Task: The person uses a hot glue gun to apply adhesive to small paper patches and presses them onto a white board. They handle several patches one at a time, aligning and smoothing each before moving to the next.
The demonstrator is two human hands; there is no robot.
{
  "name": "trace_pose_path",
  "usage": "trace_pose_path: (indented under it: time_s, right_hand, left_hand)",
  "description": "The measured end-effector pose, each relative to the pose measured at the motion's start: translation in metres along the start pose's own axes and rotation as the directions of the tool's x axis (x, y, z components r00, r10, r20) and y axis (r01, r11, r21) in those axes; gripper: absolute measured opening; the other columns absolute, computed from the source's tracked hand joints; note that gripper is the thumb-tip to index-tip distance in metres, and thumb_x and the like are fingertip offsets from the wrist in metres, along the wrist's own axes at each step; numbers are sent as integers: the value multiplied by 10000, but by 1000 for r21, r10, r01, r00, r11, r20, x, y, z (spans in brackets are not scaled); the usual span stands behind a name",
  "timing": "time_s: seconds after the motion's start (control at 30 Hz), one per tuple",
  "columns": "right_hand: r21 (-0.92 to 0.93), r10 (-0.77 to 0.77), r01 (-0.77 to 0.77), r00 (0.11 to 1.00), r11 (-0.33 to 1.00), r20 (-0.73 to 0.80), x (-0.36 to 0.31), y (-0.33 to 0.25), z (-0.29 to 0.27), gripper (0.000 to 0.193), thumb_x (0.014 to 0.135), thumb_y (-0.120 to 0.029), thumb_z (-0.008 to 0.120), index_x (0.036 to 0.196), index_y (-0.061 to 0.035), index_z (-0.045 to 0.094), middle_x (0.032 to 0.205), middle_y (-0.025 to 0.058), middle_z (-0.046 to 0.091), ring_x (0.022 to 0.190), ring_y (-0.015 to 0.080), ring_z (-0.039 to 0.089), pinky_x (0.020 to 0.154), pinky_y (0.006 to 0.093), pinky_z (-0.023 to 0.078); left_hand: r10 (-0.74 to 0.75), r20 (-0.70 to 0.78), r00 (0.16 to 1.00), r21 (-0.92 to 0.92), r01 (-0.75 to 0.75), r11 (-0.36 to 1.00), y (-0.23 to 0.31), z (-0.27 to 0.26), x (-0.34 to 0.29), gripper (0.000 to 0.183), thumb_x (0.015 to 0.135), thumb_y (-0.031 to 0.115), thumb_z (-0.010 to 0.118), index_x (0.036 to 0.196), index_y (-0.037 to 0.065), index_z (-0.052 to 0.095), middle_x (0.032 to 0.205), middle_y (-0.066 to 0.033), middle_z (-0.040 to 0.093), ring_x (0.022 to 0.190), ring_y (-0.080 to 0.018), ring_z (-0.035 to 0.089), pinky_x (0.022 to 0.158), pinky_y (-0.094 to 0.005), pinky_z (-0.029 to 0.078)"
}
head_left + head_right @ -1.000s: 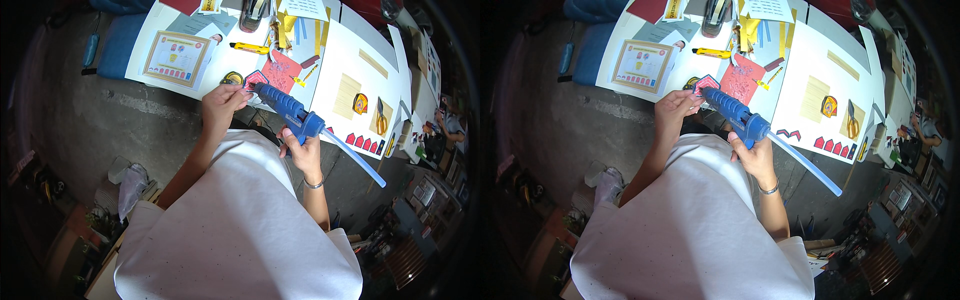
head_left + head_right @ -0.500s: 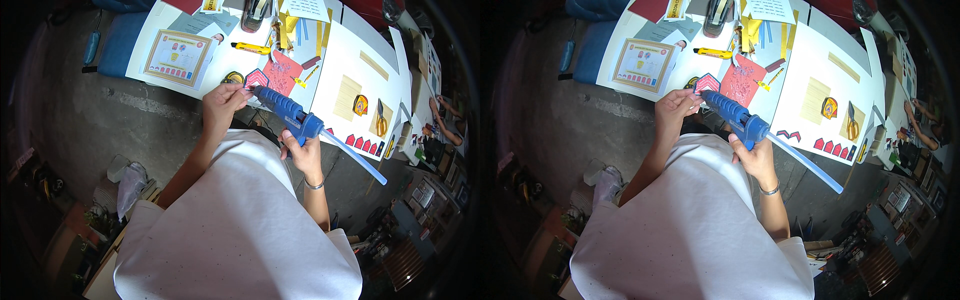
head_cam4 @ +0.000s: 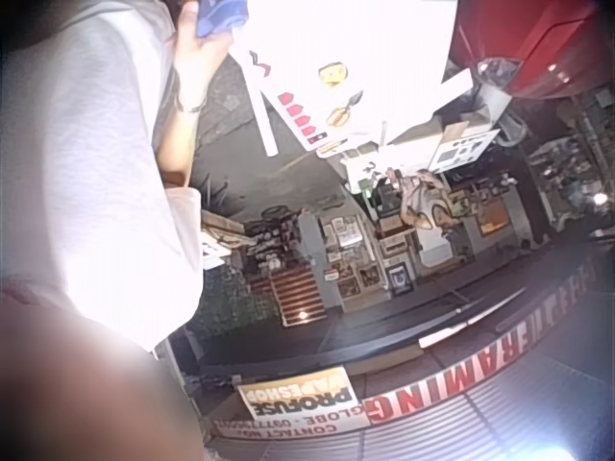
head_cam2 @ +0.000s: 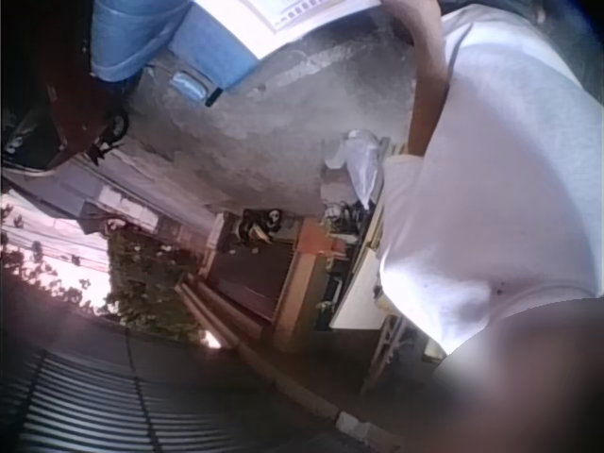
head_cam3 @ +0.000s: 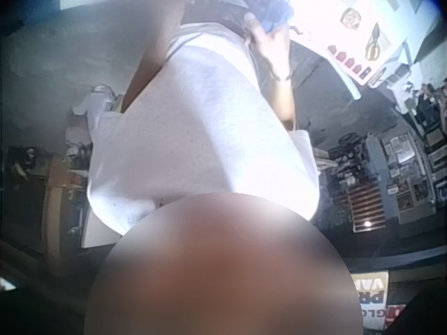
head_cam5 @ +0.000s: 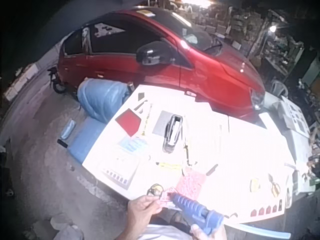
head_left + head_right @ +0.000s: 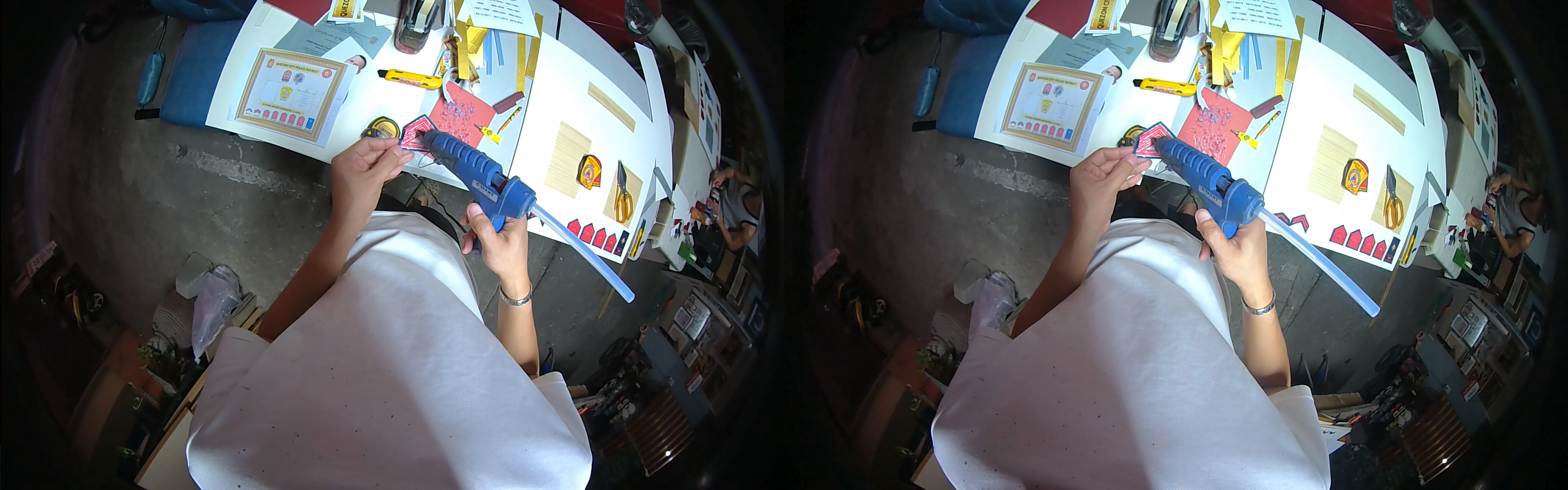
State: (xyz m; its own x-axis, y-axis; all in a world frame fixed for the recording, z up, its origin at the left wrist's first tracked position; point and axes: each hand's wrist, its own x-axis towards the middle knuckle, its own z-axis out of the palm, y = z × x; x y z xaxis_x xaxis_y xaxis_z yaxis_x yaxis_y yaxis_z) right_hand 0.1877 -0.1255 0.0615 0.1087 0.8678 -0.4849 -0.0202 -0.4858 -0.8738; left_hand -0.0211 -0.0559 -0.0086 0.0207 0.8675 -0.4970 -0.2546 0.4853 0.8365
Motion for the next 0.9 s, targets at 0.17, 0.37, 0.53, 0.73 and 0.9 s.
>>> trace_pose_path:
  time_s: [0.17,0.37,0.53,0.73,0.9]
  right_hand:
    - [-51,-1,2,1000,999,13,-5,1,0,265,941,-145,704,1072,64,608,723,35,629,492,107,602,456,266,473]
    - [-55,9,-7,999,998,38,-10,3,-1,265,941,-142,700,1077,65,606,733,39,629,490,105,596,455,260,468]
    - [3,-3,3,1000,1000,-23,-4,6,0,273,947,-149,700,1063,76,598,742,48,629,489,111,598,450,257,466]
    - [-59,0,2,1000,998,26,-6,7,-4,220,979,-119,644,1103,48,571,756,90,639,495,162,632,444,271,505]
    - [-38,38,-38,999,999,5,-13,7,-3,294,944,-142,702,1100,75,577,756,51,629,486,115,610,444,262,472]
  left_hand:
    - [56,-44,997,72,-53,996,-3,-1,1,167,979,31,672,1110,-71,692,1011,-130,771,914,-151,748,775,-257,593]
    - [78,-51,996,42,-76,996,-2,-3,0,163,964,23,685,1099,-67,703,997,-123,775,887,-123,734,761,-254,590]
    - [75,-42,996,49,-73,996,-4,-4,-1,162,960,15,685,1096,-70,703,996,-126,775,888,-123,733,757,-252,589]
    - [59,-59,996,21,-58,998,-3,-4,-3,158,964,21,685,1099,-60,703,1005,-129,772,911,-140,741,770,-264,597]
    - [34,-77,996,-15,-35,999,1,-4,-3,156,972,31,682,1102,-52,702,1016,-130,770,930,-154,746,779,-275,605]
